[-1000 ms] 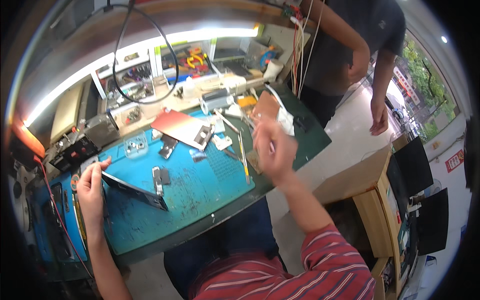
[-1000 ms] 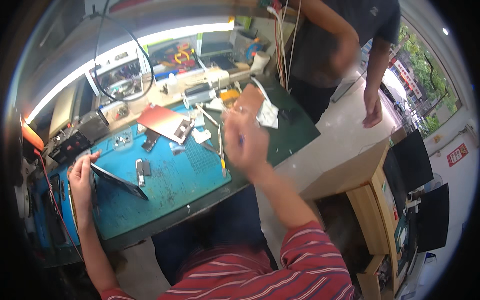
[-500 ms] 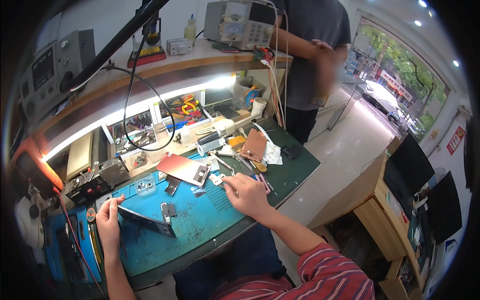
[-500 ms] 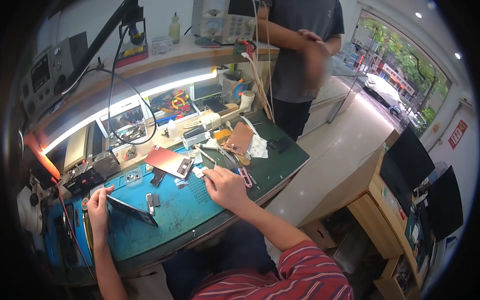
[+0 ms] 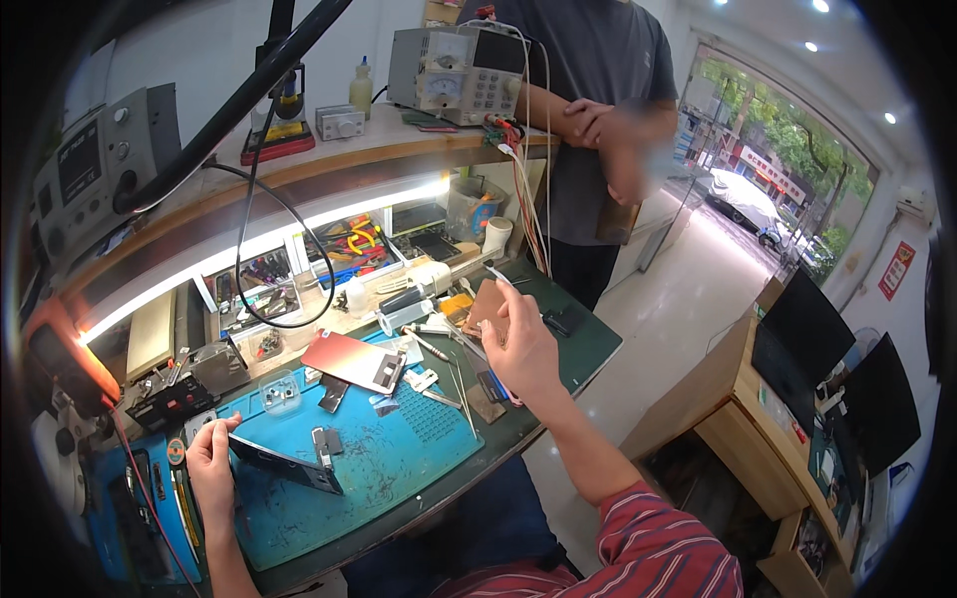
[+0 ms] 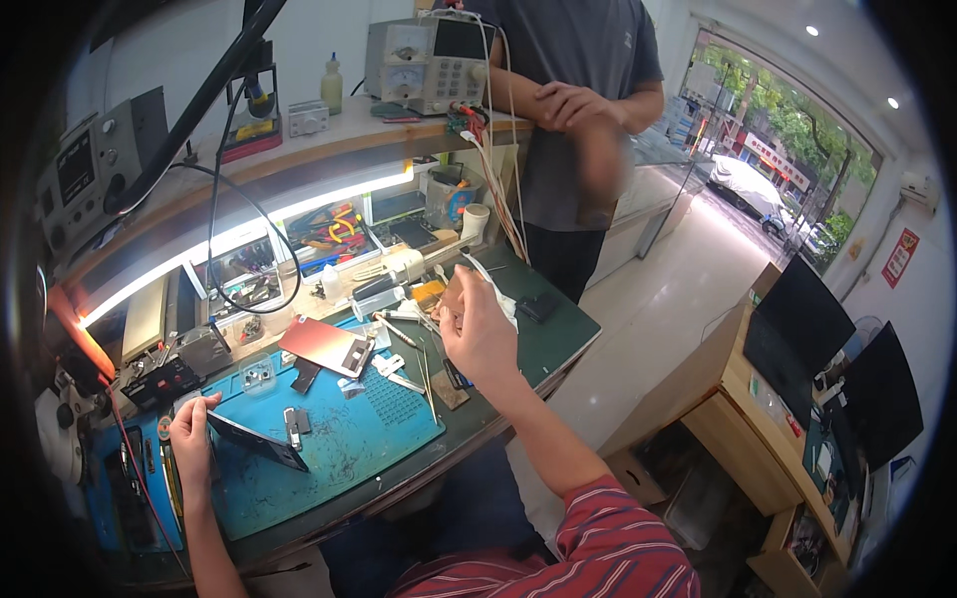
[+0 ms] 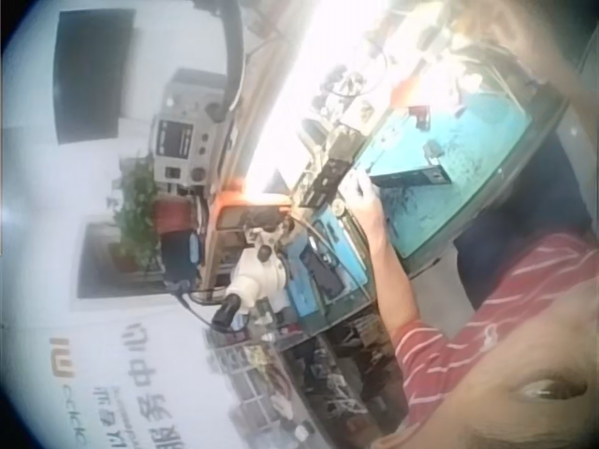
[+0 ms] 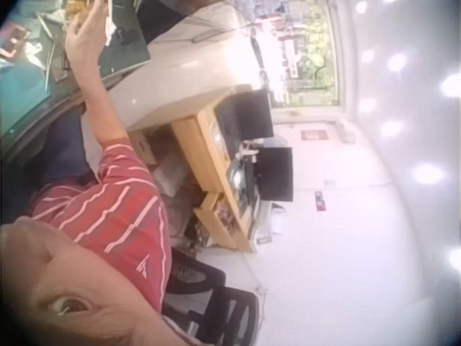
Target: The person disassembles a smartphone by prying open the back cover, detaching internal components, and separating the display assembly from the chassis. They use a plastic pry tool and a metal spudger to carefully lift and disconnect parts, then place the separated pieces on the workbench.
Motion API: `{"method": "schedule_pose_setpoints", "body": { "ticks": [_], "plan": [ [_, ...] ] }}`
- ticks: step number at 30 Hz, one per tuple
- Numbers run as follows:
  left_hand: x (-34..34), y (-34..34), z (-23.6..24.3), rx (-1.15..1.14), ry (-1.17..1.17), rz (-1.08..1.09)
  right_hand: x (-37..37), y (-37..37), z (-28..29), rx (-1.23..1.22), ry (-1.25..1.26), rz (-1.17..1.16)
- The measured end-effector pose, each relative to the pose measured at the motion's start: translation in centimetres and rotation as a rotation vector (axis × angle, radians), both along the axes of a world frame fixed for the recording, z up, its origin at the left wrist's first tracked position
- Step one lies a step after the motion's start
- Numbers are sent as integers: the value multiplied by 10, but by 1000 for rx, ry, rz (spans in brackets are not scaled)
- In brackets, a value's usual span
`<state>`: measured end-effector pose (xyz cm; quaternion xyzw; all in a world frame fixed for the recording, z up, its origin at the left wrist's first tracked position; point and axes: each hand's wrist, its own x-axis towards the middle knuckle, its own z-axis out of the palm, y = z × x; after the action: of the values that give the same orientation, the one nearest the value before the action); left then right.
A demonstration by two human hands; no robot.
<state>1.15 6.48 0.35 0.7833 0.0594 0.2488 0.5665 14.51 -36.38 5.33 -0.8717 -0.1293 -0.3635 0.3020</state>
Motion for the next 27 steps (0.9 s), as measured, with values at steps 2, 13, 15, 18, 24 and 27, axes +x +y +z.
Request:
{"method": "schedule_pose_setpoints", "body": {
  "ticks": [2, 13, 15, 18, 24, 27],
  "plan": [
    [-1, 1, -2, -27, -10, -10, 0, 5, 9, 70, -105, -7],
    [7, -8, -2, 6, -37, -7, -76, 75, -20, -164, -320, 1013],
    [3, -6, 0, -27, -58, 7, -77, 89, -37, -149, -252, 1018],
    [0, -4, 2, -21, -38, 18, -75, 91, -43, -143, -212, 969],
    [0, -2, -1, -6, -51, 19, -59, 77, -23, 27, -376, 774],
    [0, -2, -2, -20, -46, 5, -43, 53, -3, 301, -259, 600]
  ]
}}
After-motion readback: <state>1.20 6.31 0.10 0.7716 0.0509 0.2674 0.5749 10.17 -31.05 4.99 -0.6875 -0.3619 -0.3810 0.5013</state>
